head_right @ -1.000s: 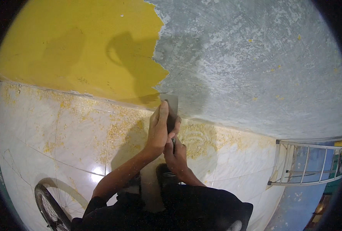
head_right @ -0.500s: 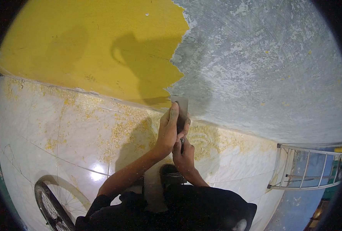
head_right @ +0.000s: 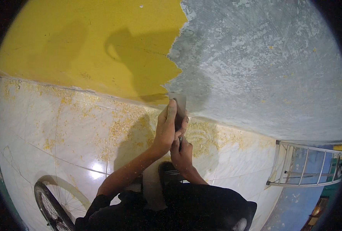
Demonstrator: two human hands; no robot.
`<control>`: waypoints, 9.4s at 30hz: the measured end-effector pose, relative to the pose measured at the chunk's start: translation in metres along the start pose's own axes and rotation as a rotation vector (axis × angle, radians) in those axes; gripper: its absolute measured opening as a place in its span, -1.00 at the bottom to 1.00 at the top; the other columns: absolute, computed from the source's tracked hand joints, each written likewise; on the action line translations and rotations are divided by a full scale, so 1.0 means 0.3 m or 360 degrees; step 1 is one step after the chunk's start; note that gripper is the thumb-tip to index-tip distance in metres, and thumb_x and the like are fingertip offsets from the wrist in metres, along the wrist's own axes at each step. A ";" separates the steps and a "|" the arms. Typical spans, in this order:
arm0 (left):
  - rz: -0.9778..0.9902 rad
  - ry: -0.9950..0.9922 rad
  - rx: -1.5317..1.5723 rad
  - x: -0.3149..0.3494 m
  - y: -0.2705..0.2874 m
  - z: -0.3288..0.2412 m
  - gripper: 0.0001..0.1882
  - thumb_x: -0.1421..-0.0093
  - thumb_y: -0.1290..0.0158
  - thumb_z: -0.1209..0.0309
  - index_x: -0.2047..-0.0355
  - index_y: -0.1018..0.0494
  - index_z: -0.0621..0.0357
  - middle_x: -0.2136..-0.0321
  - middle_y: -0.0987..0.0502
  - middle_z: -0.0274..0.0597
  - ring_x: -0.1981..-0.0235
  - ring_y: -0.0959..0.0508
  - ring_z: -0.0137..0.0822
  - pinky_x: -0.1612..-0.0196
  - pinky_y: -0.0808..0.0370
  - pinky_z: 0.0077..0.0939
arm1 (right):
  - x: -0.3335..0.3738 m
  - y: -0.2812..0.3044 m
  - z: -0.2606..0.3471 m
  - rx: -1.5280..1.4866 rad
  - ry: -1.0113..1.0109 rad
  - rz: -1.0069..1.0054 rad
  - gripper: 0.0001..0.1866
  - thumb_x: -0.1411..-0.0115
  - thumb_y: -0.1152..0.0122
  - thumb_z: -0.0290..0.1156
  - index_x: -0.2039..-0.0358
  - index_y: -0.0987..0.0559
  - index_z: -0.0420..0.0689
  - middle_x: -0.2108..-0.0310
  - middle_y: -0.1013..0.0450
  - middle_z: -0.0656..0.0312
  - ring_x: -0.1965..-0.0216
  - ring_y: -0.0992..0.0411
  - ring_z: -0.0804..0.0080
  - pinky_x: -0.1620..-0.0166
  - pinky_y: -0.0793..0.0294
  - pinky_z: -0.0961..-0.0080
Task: Scraping old paint off a wall using a putty knife and cleaning up debris.
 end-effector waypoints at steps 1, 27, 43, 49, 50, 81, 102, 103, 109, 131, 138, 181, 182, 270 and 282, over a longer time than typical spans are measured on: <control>0.0002 0.0017 0.0041 -0.001 -0.008 0.003 -0.51 -0.32 0.37 -0.02 0.52 -0.22 0.13 0.73 -0.29 -0.33 0.79 -0.15 -0.58 0.73 -0.09 -0.71 | -0.005 0.004 -0.002 0.0006 0.0004 -0.0009 -0.73 -0.27 0.16 -0.34 0.41 -0.40 -0.29 0.68 -0.36 0.13 0.63 -0.32 0.47 0.54 -0.29 0.42; 0.0008 -0.0008 0.0102 -0.023 0.032 0.030 -0.57 -0.34 0.34 0.07 0.48 -0.23 0.16 0.73 -0.31 -0.29 0.81 -0.16 -0.59 0.76 -0.08 -0.72 | -0.062 -0.044 -0.055 0.0040 0.0155 0.0019 -0.82 -0.22 0.15 -0.47 0.43 -0.37 -0.31 0.70 -0.35 -0.04 0.64 -0.43 0.17 0.55 -0.34 0.32; -0.0007 -0.0201 -0.0006 0.019 0.016 -0.020 -0.62 -0.35 0.36 0.14 0.48 -0.20 0.15 0.77 -0.24 -0.36 0.80 -0.12 -0.61 0.73 -0.07 -0.70 | -0.034 -0.036 0.004 0.0088 0.0197 0.0064 -0.82 -0.21 0.12 -0.45 0.44 -0.39 -0.29 0.70 -0.37 -0.03 0.61 -0.44 0.03 0.55 -0.34 0.30; 0.0023 -0.0058 0.0040 -0.002 0.022 0.013 -0.62 -0.35 0.36 0.10 0.47 -0.18 0.11 0.78 -0.23 -0.37 0.81 -0.11 -0.60 0.74 -0.06 -0.70 | -0.031 -0.025 0.021 0.0266 0.0182 -0.0054 -0.83 -0.21 0.12 -0.46 0.41 -0.40 -0.30 0.71 -0.37 -0.01 0.62 -0.44 0.04 0.55 -0.33 0.29; 0.0025 -0.0054 0.0045 -0.002 0.022 0.030 -0.62 -0.35 0.36 0.10 0.47 -0.18 0.11 0.78 -0.23 -0.37 0.81 -0.11 -0.60 0.74 -0.06 -0.70 | -0.023 -0.018 0.008 0.0205 0.0094 -0.0037 -0.83 -0.20 0.11 -0.46 0.41 -0.40 -0.29 0.72 -0.37 -0.01 0.63 -0.43 0.03 0.55 -0.33 0.28; -0.0006 -0.0047 0.0080 -0.008 -0.023 0.021 -0.50 -0.33 0.42 -0.01 0.53 -0.20 0.12 0.81 -0.25 -0.34 0.84 -0.15 -0.58 0.79 -0.08 -0.70 | -0.031 0.046 0.058 0.0280 0.0067 0.0010 -0.85 -0.16 0.02 -0.45 0.34 -0.44 -0.27 0.63 -0.41 -0.12 0.53 -0.42 -0.15 0.48 -0.40 0.21; -0.0029 0.0095 0.0245 -0.006 0.020 0.006 -0.53 -0.32 0.41 -0.04 0.41 -0.20 0.11 0.76 -0.26 -0.34 0.82 -0.15 -0.57 0.75 -0.11 -0.72 | -0.043 0.035 0.125 0.0424 0.0211 0.0069 -0.77 -0.16 -0.02 -0.40 0.32 -0.41 -0.35 0.69 -0.38 -0.13 0.62 -0.41 -0.10 0.55 -0.38 0.18; -0.0111 0.0011 0.0369 -0.010 0.026 -0.019 -0.52 -0.31 0.41 -0.05 0.41 -0.20 0.11 0.76 -0.24 -0.37 0.81 -0.14 -0.58 0.74 -0.10 -0.72 | -0.062 0.032 0.144 0.0443 0.0313 0.0118 -0.75 -0.16 -0.04 -0.38 0.31 -0.40 -0.35 0.71 -0.37 -0.13 0.64 -0.40 -0.11 0.56 -0.37 0.16; -0.0227 -0.0352 0.0649 0.001 0.038 -0.120 -0.49 -0.29 0.39 -0.11 0.46 -0.22 0.09 0.74 -0.23 -0.40 0.81 -0.11 -0.58 0.72 -0.09 -0.70 | -0.123 0.022 0.218 0.0598 0.0470 0.0325 -0.67 -0.19 -0.04 -0.24 0.30 -0.37 -0.32 0.72 -0.36 -0.15 0.63 -0.39 -0.14 0.56 -0.36 0.10; 0.0004 -0.0067 0.0398 -0.008 -0.032 0.001 -0.55 -0.33 0.43 0.00 0.46 -0.15 0.10 0.76 -0.30 -0.27 0.84 -0.17 -0.56 0.77 -0.14 -0.72 | -0.034 0.105 0.162 0.0535 0.0126 0.0135 -0.80 -0.18 0.04 -0.46 0.23 -0.39 -0.31 0.61 -0.43 -0.12 0.55 -0.43 -0.13 0.48 -0.41 0.23; -0.0025 -0.0065 0.0387 -0.003 -0.020 -0.031 -0.50 -0.31 0.41 -0.06 0.44 -0.20 0.13 0.75 -0.29 -0.29 0.82 -0.17 -0.55 0.75 -0.16 -0.69 | -0.038 0.076 0.174 0.0501 0.0238 0.0083 -0.83 -0.20 0.11 -0.46 0.39 -0.39 -0.32 0.68 -0.36 -0.05 0.62 -0.42 0.06 0.54 -0.31 0.35; -0.1227 0.0214 -0.0878 0.862 0.709 0.028 -0.75 -0.25 0.05 0.25 0.41 -0.37 0.20 0.58 -0.37 -0.31 0.59 -0.36 -0.52 0.55 -0.28 -0.64 | 0.053 -0.009 0.072 -0.0132 -0.0291 0.0846 -0.57 -0.25 0.01 -0.12 0.60 -0.36 -0.21 0.72 -0.12 0.41 0.60 -0.07 0.66 0.54 -0.10 0.55; -0.1310 0.0222 -0.0920 0.909 0.709 0.029 -0.76 -0.26 0.07 0.26 0.36 -0.38 0.20 0.57 -0.39 -0.30 0.60 -0.38 -0.51 0.56 -0.30 -0.66 | 0.044 -0.016 0.071 -0.0171 -0.0243 0.0925 -0.56 -0.24 -0.01 -0.10 0.60 -0.36 -0.23 0.72 -0.10 0.41 0.60 -0.06 0.66 0.55 -0.10 0.54; -0.0091 -0.0222 0.0625 -0.018 -0.029 -0.045 -0.54 -0.31 0.35 -0.03 0.37 -0.25 0.13 0.70 -0.36 -0.29 0.83 -0.22 -0.55 0.76 -0.15 -0.69 | -0.038 0.085 0.232 0.0570 0.0278 0.0000 -0.86 -0.14 -0.11 -0.48 0.42 -0.35 -0.22 0.70 -0.37 0.03 0.68 -0.42 0.19 0.59 -0.33 0.45; 0.0040 -0.0190 0.0224 0.001 -0.035 -0.103 -0.61 -0.34 0.32 0.12 0.35 -0.24 0.23 0.59 -0.45 -0.10 0.80 -0.29 -0.56 0.78 -0.17 -0.74 | -0.008 0.009 0.122 0.0070 0.0110 -0.0091 -0.83 -0.26 0.11 -0.39 0.33 -0.36 -0.25 0.69 -0.29 0.34 0.66 -0.20 0.71 0.62 -0.17 0.65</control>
Point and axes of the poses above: each hand's wrist, its own x-axis away from the middle knuckle, its own y-axis out of the back of the hand, z = x × y, the point moved 1 cm from there along -x, towards the middle knuckle
